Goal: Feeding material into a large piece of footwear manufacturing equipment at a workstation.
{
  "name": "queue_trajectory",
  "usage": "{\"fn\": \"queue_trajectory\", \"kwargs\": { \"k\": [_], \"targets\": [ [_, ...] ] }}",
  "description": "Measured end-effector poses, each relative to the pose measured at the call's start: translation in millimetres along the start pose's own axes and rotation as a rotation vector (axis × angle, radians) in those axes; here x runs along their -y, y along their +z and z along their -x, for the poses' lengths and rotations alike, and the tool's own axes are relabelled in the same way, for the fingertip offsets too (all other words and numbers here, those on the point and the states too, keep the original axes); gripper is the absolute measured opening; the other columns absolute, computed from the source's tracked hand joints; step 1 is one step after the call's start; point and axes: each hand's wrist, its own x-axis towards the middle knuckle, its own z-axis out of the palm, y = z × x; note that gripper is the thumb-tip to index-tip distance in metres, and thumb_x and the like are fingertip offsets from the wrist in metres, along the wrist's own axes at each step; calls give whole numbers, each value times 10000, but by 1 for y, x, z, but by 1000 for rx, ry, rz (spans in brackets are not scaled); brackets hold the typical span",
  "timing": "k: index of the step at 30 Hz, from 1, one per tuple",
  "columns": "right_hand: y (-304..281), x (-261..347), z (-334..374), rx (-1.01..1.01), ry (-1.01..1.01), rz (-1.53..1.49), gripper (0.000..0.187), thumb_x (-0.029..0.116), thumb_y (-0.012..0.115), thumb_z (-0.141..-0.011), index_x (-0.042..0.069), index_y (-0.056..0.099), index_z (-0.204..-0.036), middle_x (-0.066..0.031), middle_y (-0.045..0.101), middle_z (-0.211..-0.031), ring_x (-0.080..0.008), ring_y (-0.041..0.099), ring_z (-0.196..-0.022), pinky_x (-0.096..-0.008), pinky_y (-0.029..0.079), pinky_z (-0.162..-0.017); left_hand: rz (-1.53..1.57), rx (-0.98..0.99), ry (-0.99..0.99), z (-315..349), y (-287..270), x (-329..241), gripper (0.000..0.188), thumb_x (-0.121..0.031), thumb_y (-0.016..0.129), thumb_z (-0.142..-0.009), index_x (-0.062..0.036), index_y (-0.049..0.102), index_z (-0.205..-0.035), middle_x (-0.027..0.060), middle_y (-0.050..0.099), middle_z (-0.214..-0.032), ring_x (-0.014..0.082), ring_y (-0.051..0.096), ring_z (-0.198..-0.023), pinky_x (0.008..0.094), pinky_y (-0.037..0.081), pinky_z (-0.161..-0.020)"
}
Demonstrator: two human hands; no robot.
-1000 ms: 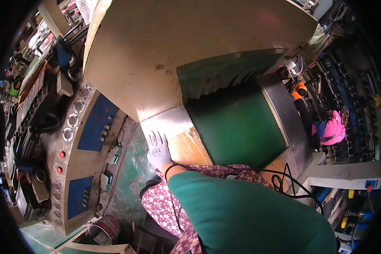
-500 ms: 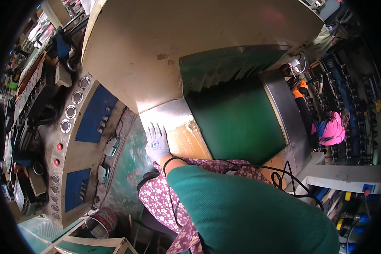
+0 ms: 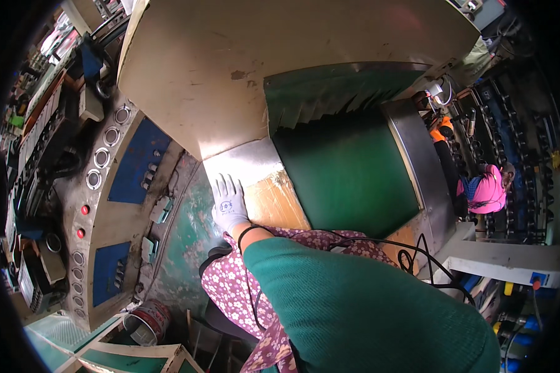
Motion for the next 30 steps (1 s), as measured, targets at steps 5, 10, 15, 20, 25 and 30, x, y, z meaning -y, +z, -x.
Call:
{"fn": "queue_trajectory", "kwargs": {
  "k": [5,10,15,20,25,30],
  "targets": [
    [1,1,0,14,3,7,800,341,633,-828,22,369,-1513,-184,333,-1587,-353,258,-1498,-542,161,-1230,46,-87,-35,-4,18,-3,577,-349,416,-1071,-26,370,-1547,210,363,-1606,381,376,-1467,442,257,-1242],
    [0,0,-2,18,4,4,804,344,633,-830,22,365,-1516,-180,332,-1588,-352,253,-1502,-545,157,-1230,82,-159,-60,-7,31,-9,565,-336,423,-1063,-26,389,-1534,215,379,-1594,386,382,-1463,459,262,-1236],
    [-1,1,-3,19,-4,11,805,350,633,-834,24,361,-1519,-176,325,-1594,-351,253,-1502,-547,158,-1229,93,-206,-78,-8,42,-11,553,-323,429,-1055,-25,409,-1521,219,394,-1582,392,388,-1458,475,268,-1230],
    [-3,1,-4,29,-1,23,803,356,632,-841,26,360,-1521,-176,313,-1605,-351,246,-1507,-545,159,-1228,95,-247,-88,-9,49,-13,542,-310,436,-1047,-25,428,-1508,223,410,-1570,397,393,-1453,491,274,-1223],
    [-2,3,-1,32,-3,23,807,355,632,-841,25,358,-1524,-177,308,-1609,-352,240,-1510,-543,154,-1229,92,-287,-99,-8,56,-11,531,-297,442,-1039,-25,447,-1495,227,426,-1558,402,399,-1448,508,280,-1217],
    [-1,-1,0,29,4,19,813,355,633,-841,23,352,-1528,-179,307,-1608,-353,237,-1511,-541,148,-1231,89,-330,-96,-13,57,-13,521,-284,448,-1031,-24,466,-1482,231,442,-1546,408,405,-1444,524,285,-1211]
  ]
}}
